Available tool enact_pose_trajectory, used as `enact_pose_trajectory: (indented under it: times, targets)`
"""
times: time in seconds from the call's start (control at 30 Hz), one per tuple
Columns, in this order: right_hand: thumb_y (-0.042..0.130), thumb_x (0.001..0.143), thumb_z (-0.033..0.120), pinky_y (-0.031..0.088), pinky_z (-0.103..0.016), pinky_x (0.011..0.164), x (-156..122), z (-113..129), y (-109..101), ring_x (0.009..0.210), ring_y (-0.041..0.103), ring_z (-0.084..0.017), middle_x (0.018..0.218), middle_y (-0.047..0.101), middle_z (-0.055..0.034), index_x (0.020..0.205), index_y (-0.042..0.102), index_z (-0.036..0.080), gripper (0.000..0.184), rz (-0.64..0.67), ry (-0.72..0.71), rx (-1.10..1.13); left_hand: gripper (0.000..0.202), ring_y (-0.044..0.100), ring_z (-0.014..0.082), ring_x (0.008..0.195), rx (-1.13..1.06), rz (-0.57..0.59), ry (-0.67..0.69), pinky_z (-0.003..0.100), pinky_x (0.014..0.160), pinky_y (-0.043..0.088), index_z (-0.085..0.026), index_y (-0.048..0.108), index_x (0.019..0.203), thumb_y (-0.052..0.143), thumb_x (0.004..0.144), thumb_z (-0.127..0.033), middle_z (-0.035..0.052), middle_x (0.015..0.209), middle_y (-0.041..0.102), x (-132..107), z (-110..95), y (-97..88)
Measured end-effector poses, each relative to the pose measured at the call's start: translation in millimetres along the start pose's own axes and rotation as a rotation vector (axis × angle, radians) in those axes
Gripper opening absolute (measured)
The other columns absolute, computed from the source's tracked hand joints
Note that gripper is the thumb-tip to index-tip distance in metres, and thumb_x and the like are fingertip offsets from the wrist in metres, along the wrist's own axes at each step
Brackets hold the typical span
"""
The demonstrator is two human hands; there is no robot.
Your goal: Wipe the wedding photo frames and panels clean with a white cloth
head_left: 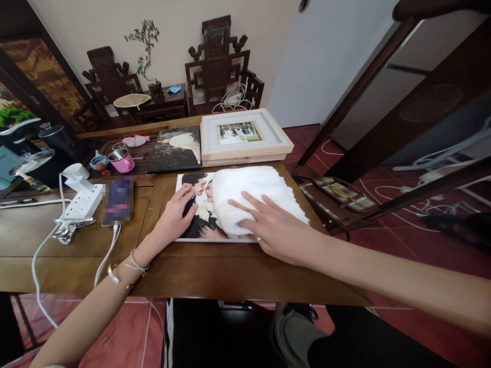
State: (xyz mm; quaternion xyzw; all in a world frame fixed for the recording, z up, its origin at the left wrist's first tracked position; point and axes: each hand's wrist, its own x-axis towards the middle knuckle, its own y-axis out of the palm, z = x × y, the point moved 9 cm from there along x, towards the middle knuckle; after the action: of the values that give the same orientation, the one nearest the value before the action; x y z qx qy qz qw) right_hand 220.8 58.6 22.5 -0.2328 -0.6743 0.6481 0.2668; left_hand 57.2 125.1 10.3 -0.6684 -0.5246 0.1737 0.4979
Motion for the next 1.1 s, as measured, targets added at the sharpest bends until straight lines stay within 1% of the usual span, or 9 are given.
enact_pose_trajectory:
  times: [0.1, 0.2, 0.3, 0.43, 0.53, 0.63, 0.8, 0.9, 1.1]
  targets:
    - [0.052, 0.068, -0.001, 0.036, -0.066, 0.104, -7.0, 11.7, -0.2, 0.140, 0.028, -0.043, 0.152, 0.039, -0.0141, 0.107, 0.070, 0.015, 0.047, -0.032, -0.022, 0.016, 0.044, 0.038, 0.0266, 0.141, 0.001, 0.002, -0.006, 0.047, 0.117, 0.030, -0.011, 0.054, 0.133, 0.046, 0.095, -0.031, 0.0177, 0.147, 0.046, 0.1, -0.7, 0.1]
    - [0.052, 0.069, 0.000, 0.036, -0.064, 0.105, -10.1, 15.5, -0.1, 0.141, 0.028, -0.040, 0.152, 0.040, -0.0117, 0.105, 0.071, 0.018, 0.045, -0.056, -0.042, 0.027, 0.044, 0.039, 0.0267, 0.141, -0.001, 0.004, -0.010, 0.047, 0.117, 0.031, -0.012, 0.054, 0.133, 0.046, 0.095, -0.031, 0.0171, 0.148, 0.046, 0.4, -1.6, 0.1]
    - [0.051, 0.069, -0.001, 0.038, -0.063, 0.105, -8.8, 11.7, -1.0, 0.140, 0.031, -0.039, 0.151, 0.042, -0.0103, 0.106, 0.070, 0.019, 0.046, -0.054, -0.052, 0.030, 0.044, 0.039, 0.0268, 0.141, 0.003, 0.007, -0.011, 0.046, 0.117, 0.031, -0.011, 0.054, 0.133, 0.046, 0.094, -0.030, 0.0175, 0.147, 0.046, 0.8, -2.7, 0.3]
    - [0.051, 0.069, -0.003, 0.039, -0.062, 0.104, -2.6, 1.3, -3.9, 0.139, 0.033, -0.039, 0.149, 0.044, -0.0115, 0.108, 0.070, 0.017, 0.047, -0.062, -0.062, 0.044, 0.043, 0.039, 0.0268, 0.141, 0.006, 0.005, -0.008, 0.047, 0.117, 0.031, -0.011, 0.054, 0.132, 0.046, 0.094, -0.030, 0.0176, 0.147, 0.046, 1.0, -3.8, 0.0]
    - [0.053, 0.068, -0.004, 0.040, -0.062, 0.104, 2.3, -9.0, -5.9, 0.139, 0.034, -0.038, 0.149, 0.044, -0.0123, 0.107, 0.069, 0.017, 0.048, -0.077, -0.034, 0.045, 0.043, 0.038, 0.0269, 0.141, 0.004, 0.006, -0.007, 0.048, 0.116, 0.031, -0.012, 0.054, 0.132, 0.045, 0.095, -0.030, 0.0173, 0.148, 0.046, 0.5, -3.2, 0.1]
    - [0.053, 0.069, -0.004, 0.041, -0.061, 0.104, 4.7, -14.5, -4.2, 0.139, 0.035, -0.038, 0.149, 0.044, -0.0124, 0.107, 0.069, 0.016, 0.046, -0.048, -0.015, 0.041, 0.043, 0.037, 0.0271, 0.141, 0.010, 0.015, -0.001, 0.048, 0.116, 0.031, -0.011, 0.054, 0.132, 0.044, 0.095, -0.031, 0.0182, 0.148, 0.045, -0.2, -2.0, 1.2]
    - [0.055, 0.069, -0.003, 0.038, -0.063, 0.104, 2.9, -13.4, -0.6, 0.140, 0.031, -0.039, 0.151, 0.041, -0.0142, 0.109, 0.068, 0.016, 0.046, -0.067, -0.016, 0.036, 0.042, 0.037, 0.0265, 0.142, 0.009, 0.018, 0.009, 0.048, 0.117, 0.030, -0.014, 0.054, 0.133, 0.044, 0.096, -0.032, 0.0169, 0.148, 0.045, -1.2, -1.2, 2.1]
    - [0.056, 0.068, -0.002, 0.037, -0.063, 0.104, 1.1, -12.1, 0.9, 0.141, 0.030, -0.039, 0.152, 0.040, -0.0142, 0.110, 0.067, 0.016, 0.047, -0.089, -0.019, 0.007, 0.042, 0.037, 0.0271, 0.142, 0.005, 0.022, 0.004, 0.049, 0.117, 0.029, -0.014, 0.053, 0.133, 0.043, 0.097, -0.032, 0.0173, 0.149, 0.044, -1.3, -1.2, 2.5]
    - [0.052, 0.069, -0.002, 0.039, -0.063, 0.103, 3.6, -16.4, -0.4, 0.140, 0.032, -0.039, 0.151, 0.041, -0.0138, 0.109, 0.067, 0.015, 0.046, -0.048, -0.028, 0.046, 0.043, 0.036, 0.0268, 0.142, 0.009, 0.018, 0.001, 0.047, 0.117, 0.029, -0.012, 0.054, 0.132, 0.044, 0.096, -0.032, 0.0177, 0.149, 0.044, -1.1, -1.9, 2.2]
